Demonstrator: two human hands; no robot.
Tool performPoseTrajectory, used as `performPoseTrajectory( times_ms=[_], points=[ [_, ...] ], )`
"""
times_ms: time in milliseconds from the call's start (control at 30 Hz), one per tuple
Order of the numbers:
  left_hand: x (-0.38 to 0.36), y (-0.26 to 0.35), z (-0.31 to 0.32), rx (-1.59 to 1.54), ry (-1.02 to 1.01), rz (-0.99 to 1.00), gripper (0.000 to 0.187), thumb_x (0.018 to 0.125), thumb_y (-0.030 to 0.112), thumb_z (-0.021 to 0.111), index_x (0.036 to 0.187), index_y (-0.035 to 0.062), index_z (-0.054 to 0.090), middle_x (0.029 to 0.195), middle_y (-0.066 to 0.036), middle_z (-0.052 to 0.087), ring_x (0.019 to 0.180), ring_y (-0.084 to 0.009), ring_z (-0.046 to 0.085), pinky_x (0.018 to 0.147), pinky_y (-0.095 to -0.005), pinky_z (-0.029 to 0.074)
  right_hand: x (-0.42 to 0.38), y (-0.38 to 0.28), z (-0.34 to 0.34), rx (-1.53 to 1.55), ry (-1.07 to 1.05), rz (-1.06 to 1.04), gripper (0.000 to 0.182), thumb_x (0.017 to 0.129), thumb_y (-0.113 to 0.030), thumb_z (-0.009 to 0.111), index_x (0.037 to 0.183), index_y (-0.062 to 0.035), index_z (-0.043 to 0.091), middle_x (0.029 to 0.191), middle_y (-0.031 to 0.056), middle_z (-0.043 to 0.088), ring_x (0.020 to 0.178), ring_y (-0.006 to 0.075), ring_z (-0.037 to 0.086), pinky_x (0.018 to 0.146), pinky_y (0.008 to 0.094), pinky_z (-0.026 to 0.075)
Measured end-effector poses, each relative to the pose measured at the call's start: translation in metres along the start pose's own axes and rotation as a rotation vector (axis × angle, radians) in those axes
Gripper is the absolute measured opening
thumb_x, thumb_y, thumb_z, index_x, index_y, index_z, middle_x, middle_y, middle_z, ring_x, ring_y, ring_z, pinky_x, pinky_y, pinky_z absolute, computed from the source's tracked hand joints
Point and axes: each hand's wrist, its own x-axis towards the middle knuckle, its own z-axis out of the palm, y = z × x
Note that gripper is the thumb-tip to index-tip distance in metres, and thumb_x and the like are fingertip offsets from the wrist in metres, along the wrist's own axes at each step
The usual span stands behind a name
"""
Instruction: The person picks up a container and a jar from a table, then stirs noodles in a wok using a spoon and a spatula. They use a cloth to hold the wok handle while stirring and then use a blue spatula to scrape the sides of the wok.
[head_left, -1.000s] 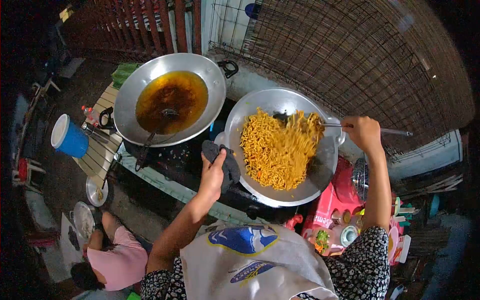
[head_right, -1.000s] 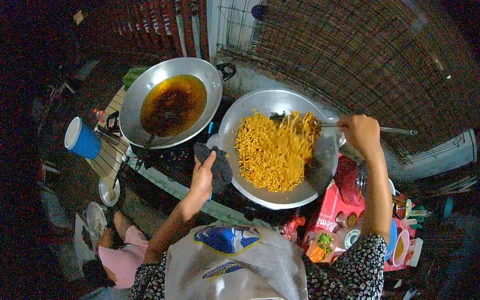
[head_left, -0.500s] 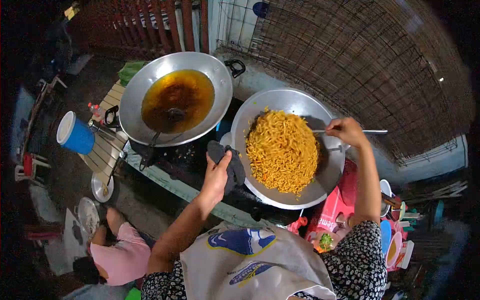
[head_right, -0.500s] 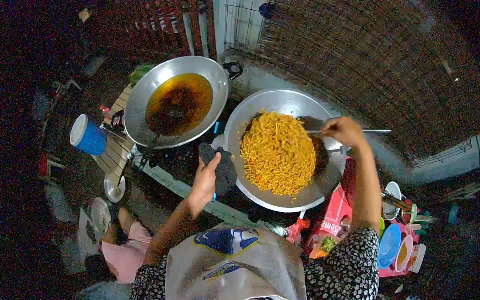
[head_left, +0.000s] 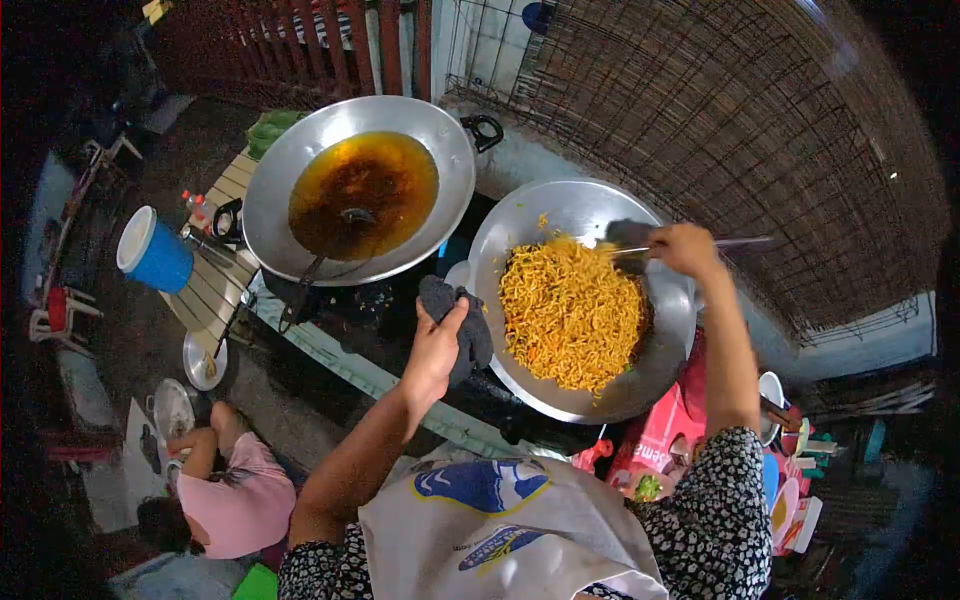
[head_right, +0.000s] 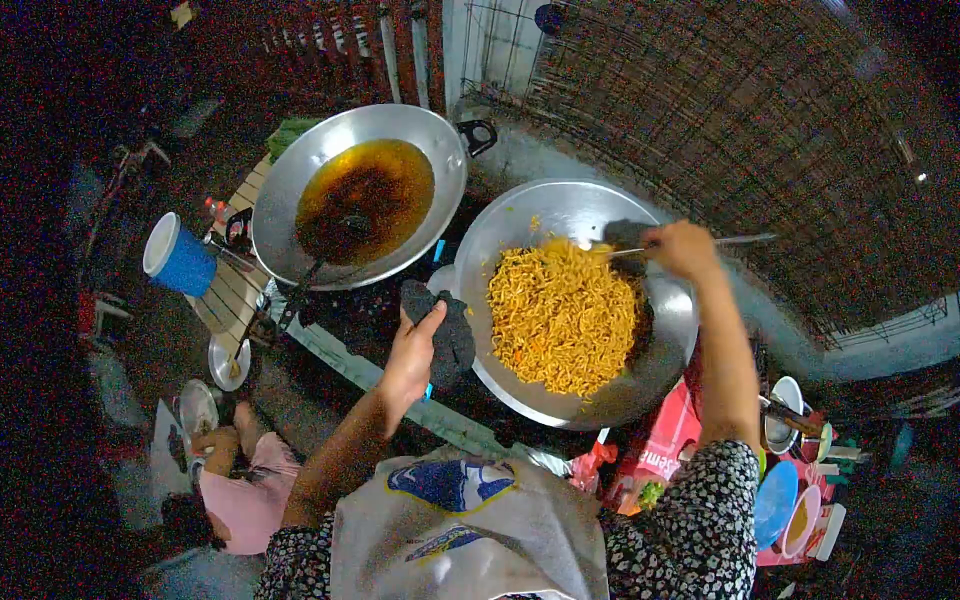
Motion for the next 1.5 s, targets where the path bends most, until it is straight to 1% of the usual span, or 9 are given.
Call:
performPoseTrajectory(
  times_ms=[167,267,500,600,767,967,1133,1300,1500],
  points=[
    [0.002,0.001,-0.001,-0.028,-0.004,-0.016,0.044,0.086,0.017,0.053,0.122,0.0105,0.028,0.103,-0.006,0.05,0.093,-0.0147,0.051,0.08,-0.0294,0.042,-0.018,-0.041,-0.007,0.517,-0.033,-0.098,0.011,0.072,-0.025,0.062,0.082,-0.0198,0.065,0.077,0.0049,0.064,0.071,0.0249,0.061,0.064,0.036,0.048],
    [0.002,0.0,-0.001,0.0,-0.008,0.013,0.046,0.086,0.017,0.053,0.123,0.0107,0.027,0.106,-0.006,0.049,0.096,-0.015,0.05,0.081,-0.0301,0.042,-0.051,-0.037,-0.056,0.171,0.169,-0.054,0.014,0.072,-0.022,0.063,0.084,-0.0163,0.067,0.079,0.0051,0.064,0.068,0.0246,0.062,0.06,0.0331,0.048],
    [0.005,-0.004,-0.001,0.011,0.034,-0.017,0.047,0.086,0.019,0.053,0.123,0.0108,0.026,0.107,-0.007,0.049,0.096,-0.0169,0.05,0.08,-0.0309,0.042,-0.055,0.031,-0.046,-0.308,0.055,0.134,0.016,0.073,-0.033,0.061,0.08,-0.0207,0.067,0.067,0.0076,0.062,0.062,0.0277,0.061,0.055,0.0393,0.049],
    [0.001,0.004,0.004,0.032,0.015,-0.049,0.052,0.085,0.019,0.053,0.126,0.0107,0.023,0.108,-0.008,0.049,0.096,-0.0175,0.05,0.08,-0.0313,0.043,-0.045,0.002,0.011,0.06,-0.093,0.017,0.02,0.073,-0.036,0.06,0.087,-0.0225,0.065,0.086,0.0066,0.063,0.075,0.0282,0.06,0.066,0.0413,0.047],
    [0.004,0.002,0.001,0.037,0.016,-0.031,0.051,0.085,0.018,0.053,0.126,0.0105,0.023,0.106,-0.008,0.049,0.094,-0.018,0.051,0.077,-0.0324,0.044,-0.044,-0.02,0.037,0.56,-0.021,-0.079,0.019,0.074,-0.032,0.061,0.087,-0.0182,0.065,0.08,0.0068,0.064,0.076,0.0254,0.061,0.065,0.036,0.047],
    [0.002,0.002,0.003,0.015,0.041,-0.037,0.037,0.085,0.019,0.053,0.116,0.0115,0.036,0.095,-0.007,0.055,0.084,-0.0207,0.057,0.072,-0.037,0.049,-0.09,-0.045,-0.087,0.17,0.03,0.161,0.016,0.075,-0.018,0.06,0.088,-0.0106,0.065,0.084,0.0101,0.064,0.076,0.0272,0.061,0.067,0.0336,0.048],
    [0.002,0.009,-0.003,-0.009,-0.01,-0.082,0.035,0.081,0.018,0.053,0.112,0.0102,0.04,0.094,-0.007,0.055,0.084,-0.0216,0.057,0.072,-0.0376,0.049,-0.11,-0.035,-0.111,-0.044,0.204,-0.006,0.024,0.073,-0.012,0.056,0.096,-0.0134,0.063,0.083,0.0099,0.061,0.073,0.0309,0.059,0.066,0.0394,0.048],
    [-0.001,0.009,-0.001,-0.075,0.011,-0.1,0.032,0.08,0.021,0.051,0.109,0.0094,0.043,0.096,-0.007,0.055,0.086,-0.021,0.056,0.077,-0.0354,0.048,-0.114,0.005,-0.108,-0.529,-0.08,0.034,0.026,0.076,-0.019,0.053,0.098,-0.0276,0.063,0.081,0.0058,0.061,0.072,0.024,0.061,0.058,0.0337,0.048],
    [0.007,0.001,-0.01,0.002,-0.081,-0.075,0.06,0.078,0.026,0.054,0.128,0.0092,0.023,0.115,-0.01,0.043,0.103,-0.0201,0.047,0.088,-0.0301,0.039,-0.103,-0.009,-0.003,-0.067,-0.129,0.054,0.023,0.072,-0.026,0.06,0.094,-0.0237,0.065,0.089,0.0059,0.064,0.077,0.0251,0.061,0.066,0.0374,0.049]
  ],
)
